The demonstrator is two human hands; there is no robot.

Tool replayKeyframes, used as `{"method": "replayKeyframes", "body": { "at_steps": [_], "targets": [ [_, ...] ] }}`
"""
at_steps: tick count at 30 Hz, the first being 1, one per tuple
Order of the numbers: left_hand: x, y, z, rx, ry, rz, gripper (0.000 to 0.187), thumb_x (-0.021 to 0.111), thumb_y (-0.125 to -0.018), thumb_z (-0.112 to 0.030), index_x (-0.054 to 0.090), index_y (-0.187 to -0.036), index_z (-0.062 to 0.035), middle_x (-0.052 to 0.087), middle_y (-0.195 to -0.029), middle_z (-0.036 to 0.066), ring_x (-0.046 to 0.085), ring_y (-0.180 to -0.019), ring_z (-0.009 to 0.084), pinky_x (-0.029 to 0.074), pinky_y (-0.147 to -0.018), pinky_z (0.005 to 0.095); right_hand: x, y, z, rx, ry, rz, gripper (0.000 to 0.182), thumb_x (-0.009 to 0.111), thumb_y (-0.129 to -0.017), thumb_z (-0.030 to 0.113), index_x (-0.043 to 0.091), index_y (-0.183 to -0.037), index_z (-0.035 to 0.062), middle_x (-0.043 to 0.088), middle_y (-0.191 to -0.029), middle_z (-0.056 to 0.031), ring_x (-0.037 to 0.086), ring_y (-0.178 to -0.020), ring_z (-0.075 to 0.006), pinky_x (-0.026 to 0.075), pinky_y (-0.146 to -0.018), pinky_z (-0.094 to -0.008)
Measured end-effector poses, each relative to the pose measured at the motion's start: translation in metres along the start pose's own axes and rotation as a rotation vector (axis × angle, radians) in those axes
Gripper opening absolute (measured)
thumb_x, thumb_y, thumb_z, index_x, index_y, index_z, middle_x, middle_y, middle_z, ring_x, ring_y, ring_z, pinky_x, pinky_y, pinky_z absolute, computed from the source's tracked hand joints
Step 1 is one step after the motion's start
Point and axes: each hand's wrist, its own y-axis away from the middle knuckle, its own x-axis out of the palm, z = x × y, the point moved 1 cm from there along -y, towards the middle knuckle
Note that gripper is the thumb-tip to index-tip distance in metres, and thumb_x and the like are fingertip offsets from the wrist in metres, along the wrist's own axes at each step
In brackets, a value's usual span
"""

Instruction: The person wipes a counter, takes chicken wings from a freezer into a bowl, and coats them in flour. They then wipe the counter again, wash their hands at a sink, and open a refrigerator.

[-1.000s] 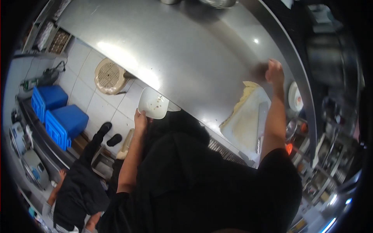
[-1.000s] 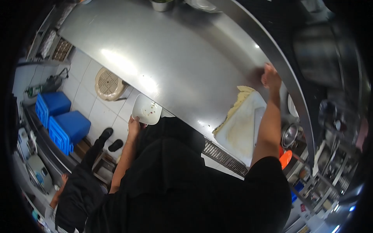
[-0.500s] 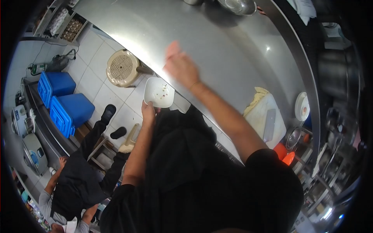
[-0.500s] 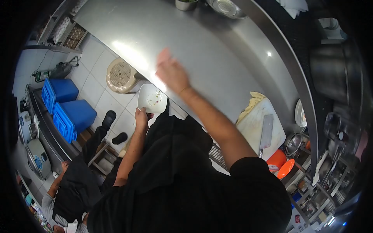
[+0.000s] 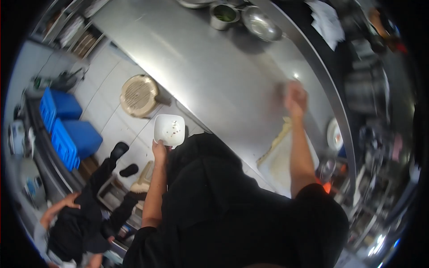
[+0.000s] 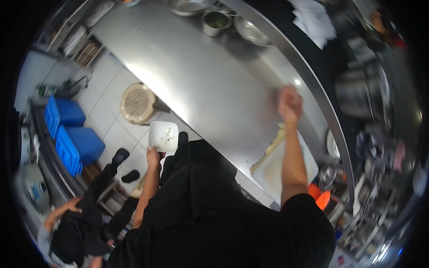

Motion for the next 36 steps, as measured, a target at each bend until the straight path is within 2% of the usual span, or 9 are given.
{"method": "replayKeyframes", "body": {
  "at_steps": [2,4,8,13,16,20,27,33,36],
  "targets": [
    [-0.004,0.013,0.003,-0.039,0.038,-0.095,0.038,0.045,-0.1,-0.016,0.051,-0.135,-0.003,0.069,-0.092,0.014,0.065,-0.061,0.0197,0.057,-0.056,0.0314,-0.038,-0.027,-0.003,-0.456,0.367,-0.314,0.028,0.064,-0.096,0.028,0.067,-0.12,0.0146,0.069,-0.115,-0.0078,0.069,-0.105,-0.0246,0.058,-0.084,-0.0421],
    [-0.003,0.028,0.008,-0.039,0.125,-0.18,0.041,0.044,-0.099,-0.016,0.051,-0.137,-0.002,0.069,-0.094,0.014,0.065,-0.061,0.0205,0.055,-0.053,0.0326,0.039,-0.035,-0.068,-0.107,0.273,0.047,0.04,0.059,-0.1,0.038,0.06,-0.133,0.0142,0.067,-0.124,-0.0114,0.067,-0.105,-0.0295,0.056,-0.086,-0.0446],
    [-0.009,0.053,0.029,0.015,0.2,-0.188,0.039,0.041,-0.099,-0.013,0.051,-0.133,0.0017,0.068,-0.094,0.015,0.065,-0.063,0.0212,0.054,-0.053,0.0334,-0.034,-0.081,0.071,0.729,-0.174,0.215,0.052,0.049,-0.103,0.044,0.052,-0.149,0.02,0.059,-0.145,-0.0125,0.062,-0.125,-0.0392,0.048,-0.106,-0.0464],
    [-0.016,0.07,0.045,-0.067,0.286,-0.312,0.038,0.039,-0.099,-0.012,0.051,-0.132,0.0017,0.068,-0.091,0.015,0.064,-0.06,0.0208,0.054,-0.052,0.0327,0.004,-0.117,0.156,0.326,-0.106,-0.004,0.051,0.046,-0.103,0.043,0.046,-0.152,0.0308,0.054,-0.152,-0.0048,0.062,-0.126,-0.0407,0.052,-0.102,-0.0512],
    [-0.028,0.068,0.042,-0.074,0.339,-0.342,0.039,0.04,-0.099,-0.012,0.049,-0.134,0.0001,0.068,-0.09,0.014,0.065,-0.059,0.0201,0.055,-0.052,0.0317,-0.007,-0.13,0.247,0.25,-0.224,0.168,0.052,0.046,-0.104,0.038,0.042,-0.152,0.0185,0.049,-0.154,-0.0137,0.06,-0.127,-0.042,0.05,-0.105,-0.0504],
    [-0.053,0.062,0.041,-0.07,0.436,-0.379,0.04,0.04,-0.098,-0.012,0.049,-0.136,-0.0014,0.069,-0.091,0.014,0.066,-0.06,0.0197,0.056,-0.052,0.0306,-0.015,-0.124,0.401,-0.187,-0.575,0.011,0.053,0.047,-0.106,0.034,0.04,-0.152,0.0071,0.05,-0.15,-0.0226,0.057,-0.131,-0.044,0.048,-0.108,-0.048],
    [-0.131,0.03,0.058,-0.062,0.575,-0.445,0.037,0.043,-0.099,-0.012,0.049,-0.134,-0.0018,0.069,-0.087,0.015,0.066,-0.059,0.021,0.054,-0.047,0.0304,-0.049,-0.054,0.614,-0.529,-0.568,0.465,0.038,0.056,-0.098,0.023,0.063,-0.134,0.0149,0.069,-0.117,-0.0188,0.068,-0.102,-0.0404,0.056,-0.088,-0.0494],
    [-0.218,0.025,0.071,-0.097,0.633,-0.557,0.041,0.046,-0.099,-0.017,0.049,-0.137,-0.0061,0.069,-0.097,0.015,0.068,-0.064,0.023,0.055,-0.052,0.0311,-0.112,-0.104,0.618,-0.23,-1.0,0.312,0.032,0.052,-0.099,0.026,0.072,-0.12,0.012,0.075,-0.084,-0.0122,0.07,-0.067,-0.0279,0.056,-0.067,-0.0411],
    [-0.254,0.027,0.076,-0.103,0.652,-0.619,0.041,0.046,-0.098,-0.017,0.05,-0.138,-0.0081,0.069,-0.1,0.015,0.068,-0.064,0.0236,0.053,-0.051,0.0307,-0.065,-0.137,0.526,0.012,-0.512,0.25,0.043,0.052,-0.1,0.039,0.068,-0.125,0.0077,0.072,-0.114,-0.0193,0.068,-0.102,-0.0352,0.054,-0.09,-0.0452]
  ]
}}
